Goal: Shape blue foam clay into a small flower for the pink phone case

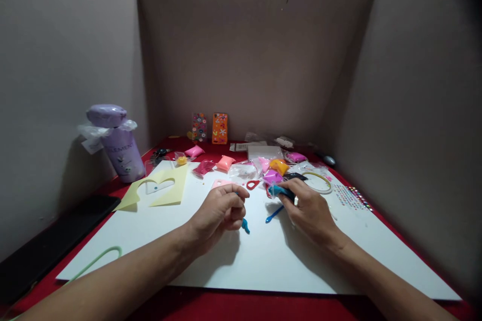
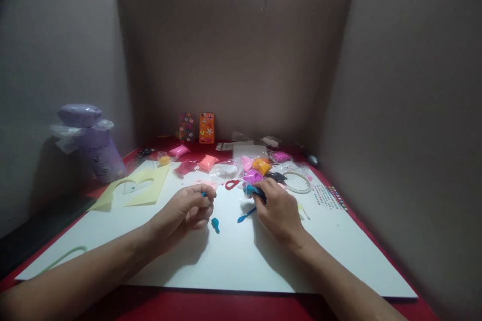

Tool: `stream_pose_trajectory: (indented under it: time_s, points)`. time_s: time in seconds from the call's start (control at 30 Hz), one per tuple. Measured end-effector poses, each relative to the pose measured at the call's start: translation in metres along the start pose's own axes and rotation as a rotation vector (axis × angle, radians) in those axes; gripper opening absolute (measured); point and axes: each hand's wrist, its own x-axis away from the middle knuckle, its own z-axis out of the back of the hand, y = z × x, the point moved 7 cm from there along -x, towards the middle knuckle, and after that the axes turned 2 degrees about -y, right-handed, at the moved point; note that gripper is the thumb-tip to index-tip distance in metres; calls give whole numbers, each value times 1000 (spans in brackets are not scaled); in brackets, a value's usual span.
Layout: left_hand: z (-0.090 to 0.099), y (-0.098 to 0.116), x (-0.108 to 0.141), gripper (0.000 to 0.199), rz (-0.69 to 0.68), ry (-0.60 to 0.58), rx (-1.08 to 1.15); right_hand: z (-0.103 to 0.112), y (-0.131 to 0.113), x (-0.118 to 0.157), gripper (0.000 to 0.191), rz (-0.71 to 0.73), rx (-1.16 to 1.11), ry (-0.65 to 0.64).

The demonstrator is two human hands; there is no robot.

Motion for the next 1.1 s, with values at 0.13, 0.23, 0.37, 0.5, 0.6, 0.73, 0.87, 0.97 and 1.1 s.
stream_pose_trajectory:
  time_s: [0.13, 0.23, 0.37, 0.5, 0.6, 0.73, 0.87, 0.97, 1.1]
  points:
    - [-7, 0, 1, 16, 24, -34, 35, -5, -6, 3, 27, 66, 41, -54]
    - [-10, -2, 1, 14, 54, -39, 51, -6, -11, 3, 30, 112, 129, -73]
    - [-11, -5, -2, 16, 53, -95, 92, -8, -14, 2, 30, 147, 183, -97]
    - [-9, -9, -3, 19, 50, -155, 132, -10, -17, 3, 30, 182, 192, -125]
    - [-7, -10, -4, 19, 44, -166, 123, -11, -22, 5, 30, 222, 222, -151]
    - [-5, -11, -7, 17, 27, -150, 78, -7, -24, 5, 31, 227, 287, -117]
    - [-4, -13, -7, 20, 64, -130, 56, 2, -30, 6, 26, 246, 260, -3]
    - [-4, -13, -6, 22, 63, -128, 35, 9, -37, 7, 21, 276, 189, 68]
    - [-2, -11, -8, 26, 25, -117, 6, 14, -46, 9, 17, 322, 106, 98]
